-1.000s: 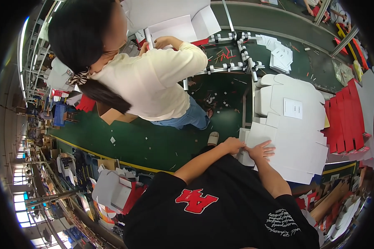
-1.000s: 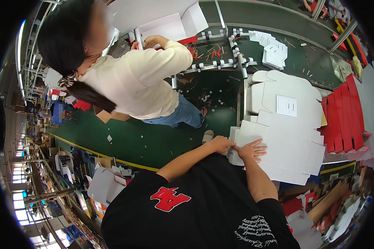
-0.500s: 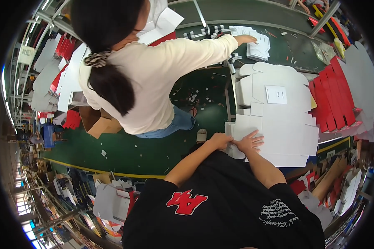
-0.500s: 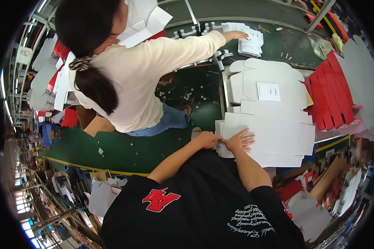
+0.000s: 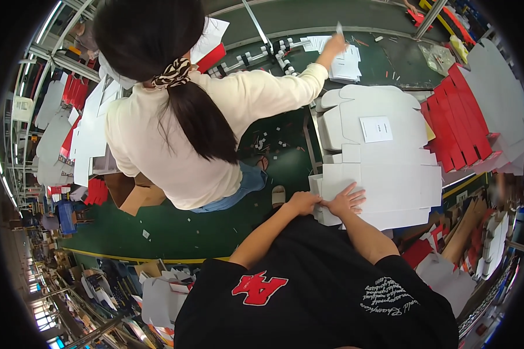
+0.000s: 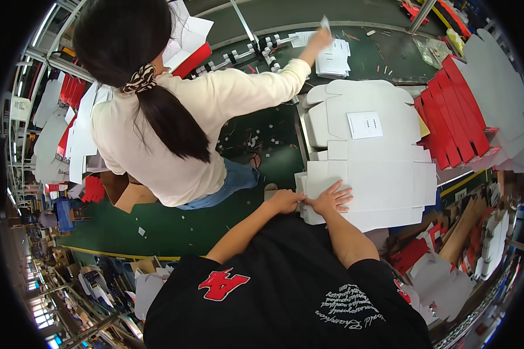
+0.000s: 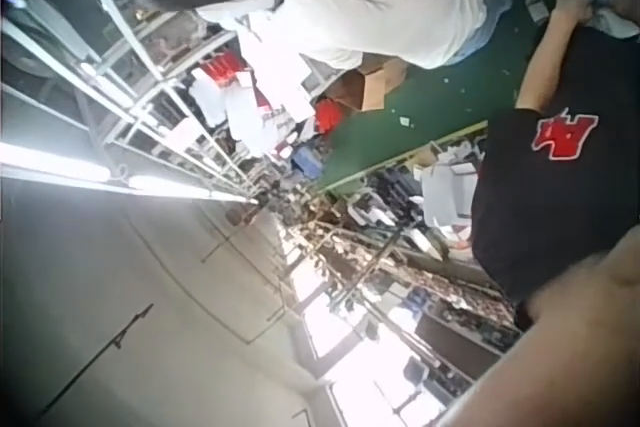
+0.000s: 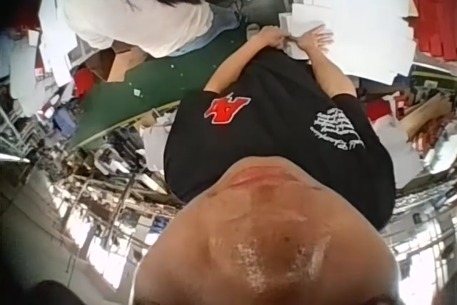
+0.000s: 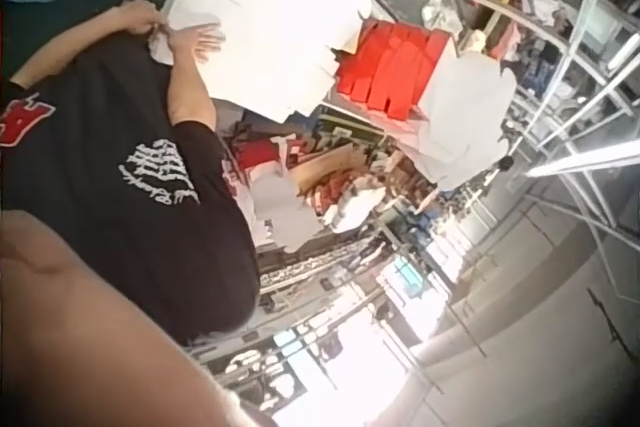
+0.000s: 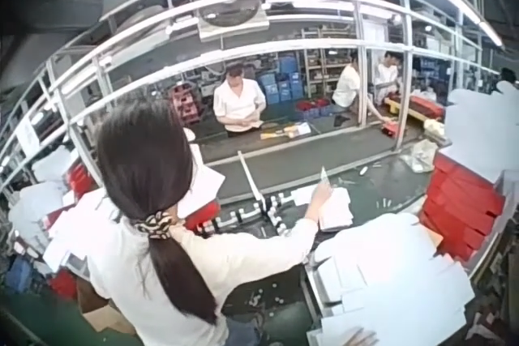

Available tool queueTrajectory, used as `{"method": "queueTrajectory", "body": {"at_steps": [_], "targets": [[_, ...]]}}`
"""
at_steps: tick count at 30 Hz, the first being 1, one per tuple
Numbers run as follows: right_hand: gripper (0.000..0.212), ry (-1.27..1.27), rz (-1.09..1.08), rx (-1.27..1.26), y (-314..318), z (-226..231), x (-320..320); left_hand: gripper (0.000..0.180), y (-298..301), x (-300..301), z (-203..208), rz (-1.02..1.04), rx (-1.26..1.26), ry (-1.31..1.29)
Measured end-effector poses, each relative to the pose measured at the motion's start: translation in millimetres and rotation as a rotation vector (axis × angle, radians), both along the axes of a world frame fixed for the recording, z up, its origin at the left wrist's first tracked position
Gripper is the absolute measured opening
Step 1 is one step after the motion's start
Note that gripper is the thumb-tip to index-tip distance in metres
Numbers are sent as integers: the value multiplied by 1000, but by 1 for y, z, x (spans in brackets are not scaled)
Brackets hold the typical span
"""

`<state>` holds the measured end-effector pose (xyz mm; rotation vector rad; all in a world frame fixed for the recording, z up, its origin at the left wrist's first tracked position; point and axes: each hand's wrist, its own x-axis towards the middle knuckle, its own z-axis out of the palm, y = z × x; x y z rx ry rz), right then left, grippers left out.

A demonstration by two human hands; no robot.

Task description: Folding and assembling cardboard boxes on a production line.

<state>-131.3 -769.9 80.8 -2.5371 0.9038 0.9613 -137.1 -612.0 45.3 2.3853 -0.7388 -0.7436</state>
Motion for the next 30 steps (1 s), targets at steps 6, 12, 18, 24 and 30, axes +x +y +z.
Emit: {"method": "queueTrajectory", "body": {"at_steps": [6, 12, 18, 24, 30], "targets": [[150, -17, 13, -3, 0, 1, -1, 39, 0, 0, 3, 15, 3, 3], [151, -19, 15, 2, -3, -5, -2, 31, 0, 4, 18, 3, 25, 39], [152, -24, 11, -3, -3, -5, -1, 30, 0, 7, 16, -15, 18, 40], [152, -37, 6, 6, -2, -5, -3, 32, 0, 3, 19, -16, 55, 51], [150, -41, 4, 25, -2, 1, -4, 37, -5, -4, 19, -29, 109, 58]]}}
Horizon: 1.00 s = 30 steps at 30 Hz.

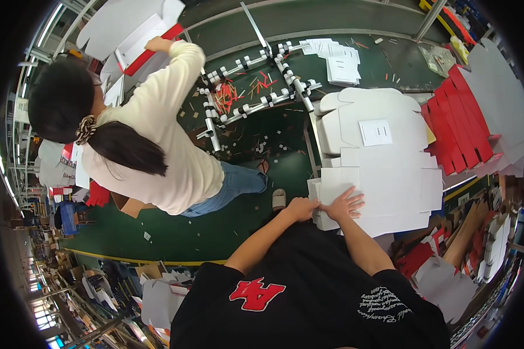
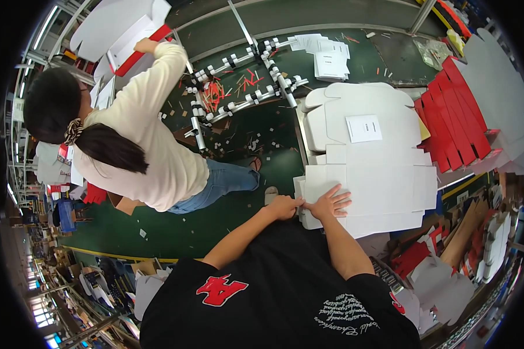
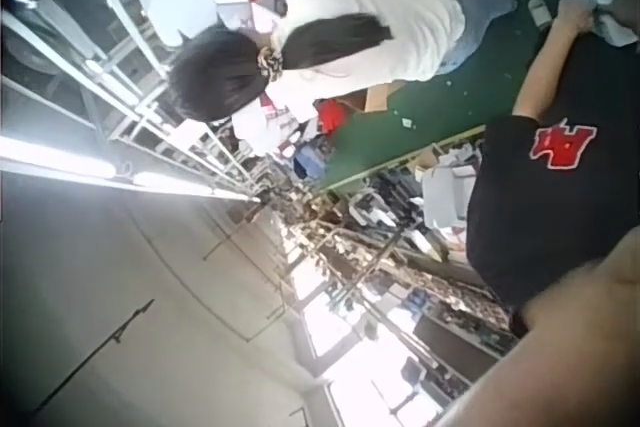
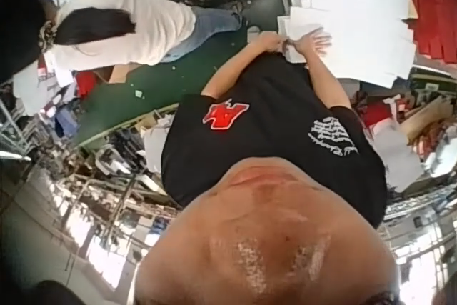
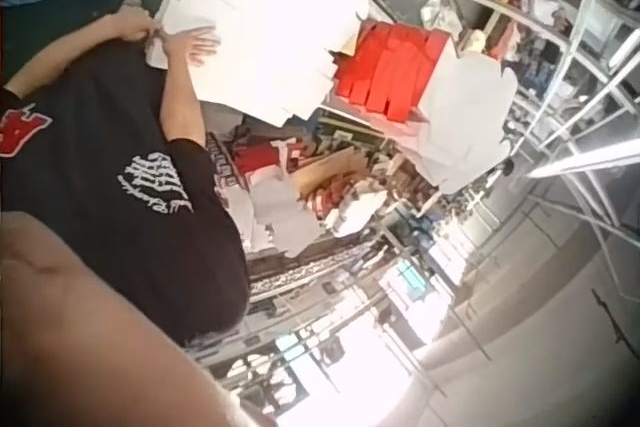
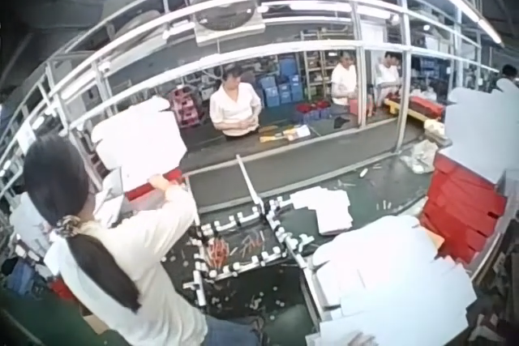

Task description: Folding and assembling cardboard boxes on a production line.

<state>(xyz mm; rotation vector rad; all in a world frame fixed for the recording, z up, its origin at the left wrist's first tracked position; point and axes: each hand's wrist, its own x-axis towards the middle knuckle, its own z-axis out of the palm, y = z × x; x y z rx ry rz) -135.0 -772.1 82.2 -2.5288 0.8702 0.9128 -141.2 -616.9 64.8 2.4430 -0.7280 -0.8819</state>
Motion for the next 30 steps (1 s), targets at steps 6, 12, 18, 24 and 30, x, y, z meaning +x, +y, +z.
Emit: {"method": "queueTrajectory", "body": {"at_steps": [6, 12, 18, 24, 30], "targets": [[149, 18, 23, 30, -3, -8, -1, 45, 2, -16, -15, 92, -112, -26], [148, 98, 5, 40, 2, 5, 9, 39, 6, -29, -21, 386, -384, 24], [127, -6, 62, 6, -18, 1, 0, 32, -8, -18, -11, 341, -330, -218], [73, -470, 66, 121, -64, -11, 36, 63, -43, 18, -5, 317, -215, -529], [47, -776, 68, 69, -126, -17, 138, 91, -46, 33, -14, 242, -57, -391]]}}
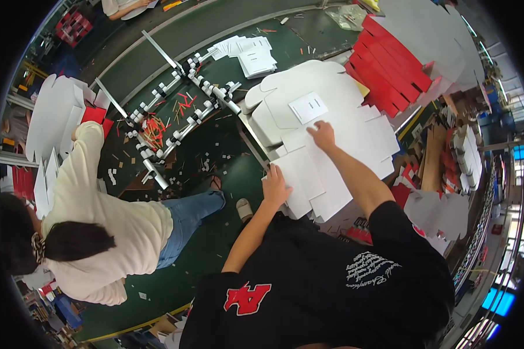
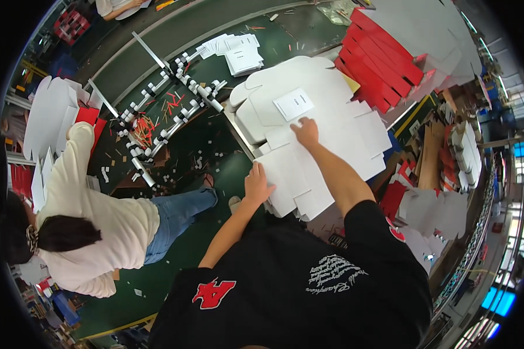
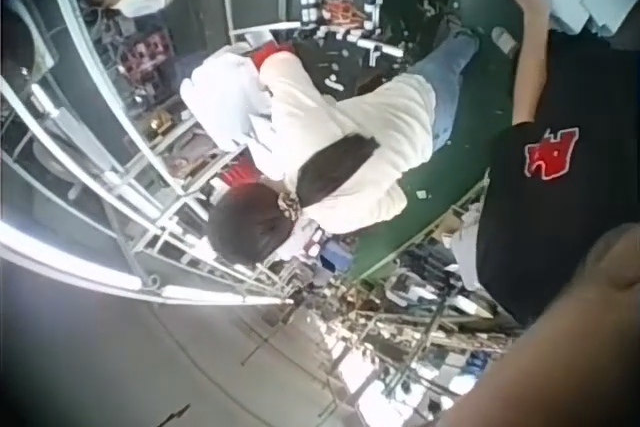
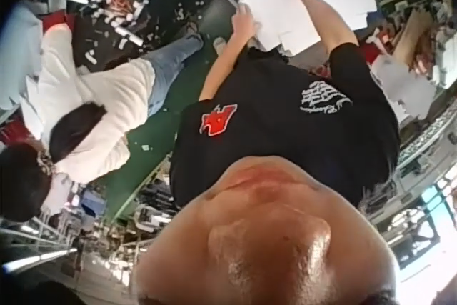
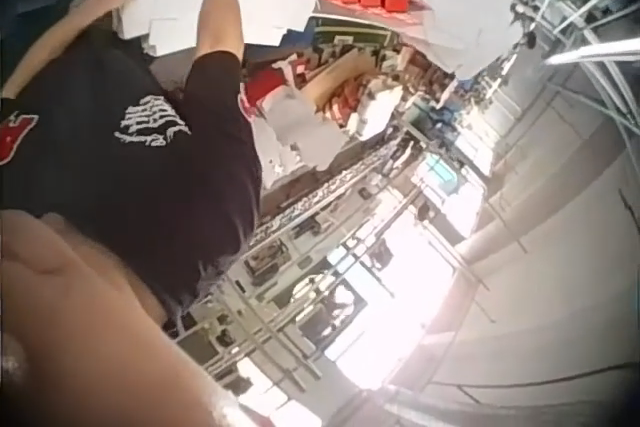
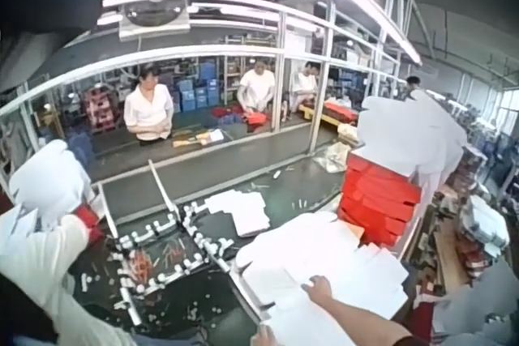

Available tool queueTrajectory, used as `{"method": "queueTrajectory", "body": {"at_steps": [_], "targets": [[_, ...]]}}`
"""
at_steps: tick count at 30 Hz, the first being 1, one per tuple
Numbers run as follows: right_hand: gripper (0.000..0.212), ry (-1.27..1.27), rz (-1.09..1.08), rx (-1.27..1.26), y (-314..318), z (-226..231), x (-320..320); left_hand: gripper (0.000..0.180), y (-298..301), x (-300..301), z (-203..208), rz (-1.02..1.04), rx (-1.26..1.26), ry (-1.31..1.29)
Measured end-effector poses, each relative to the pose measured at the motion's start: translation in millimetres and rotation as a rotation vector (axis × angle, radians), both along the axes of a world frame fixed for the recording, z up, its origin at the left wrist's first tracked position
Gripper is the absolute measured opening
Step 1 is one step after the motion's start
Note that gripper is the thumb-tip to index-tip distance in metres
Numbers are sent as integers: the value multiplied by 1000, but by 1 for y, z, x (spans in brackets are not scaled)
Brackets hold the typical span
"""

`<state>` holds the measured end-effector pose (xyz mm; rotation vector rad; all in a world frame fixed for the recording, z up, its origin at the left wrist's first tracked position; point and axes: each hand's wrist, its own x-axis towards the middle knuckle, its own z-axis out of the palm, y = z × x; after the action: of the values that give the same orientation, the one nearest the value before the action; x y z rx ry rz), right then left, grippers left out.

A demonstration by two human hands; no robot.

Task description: Folding and assembling cardboard boxes on a production line.

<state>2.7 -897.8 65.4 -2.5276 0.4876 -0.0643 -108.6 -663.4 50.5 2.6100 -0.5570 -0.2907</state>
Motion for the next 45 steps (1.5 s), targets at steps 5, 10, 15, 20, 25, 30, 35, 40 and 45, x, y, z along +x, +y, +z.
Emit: {"method": "queueTrajectory", "body": {"at_steps": [5, 10, 15, 20, 25, 30, 35, 40, 45], "targets": [[86, 156, -206, -225, -46, -3, 79, 88, -8, -3, 4, 13, 56, -29], [75, 395, -6, -63, -88, -13, 122, 87, -10, -4, 6, 20, 76, 47], [84, 454, 231, 82, -76, -6, 154, 85, -18, -1, 6, 9, 205, 92], [99, 268, 369, -472, -30, -5, 140, 69, -31, -3, 0, 41, 365, -22], [90, 570, 266, -114, -27, 6, 156, 77, -39, -4, -15, 66, 518, -40], [38, 376, 442, -48, -31, 4, 166, 76, -43, -4, -11, 64, 527, -16], [38, 290, 315, 670, 10, 46, 214, 85, -33, -7, -12, 105, 378, 155], [53, -162, -36, 362, -8, 33, 266, 113, -23, 24, 12, -45, 317, 253], [54, -48, 130, 223, -8, 20, 177, 116, -19, 34, 24, -36, 403, 163]]}}
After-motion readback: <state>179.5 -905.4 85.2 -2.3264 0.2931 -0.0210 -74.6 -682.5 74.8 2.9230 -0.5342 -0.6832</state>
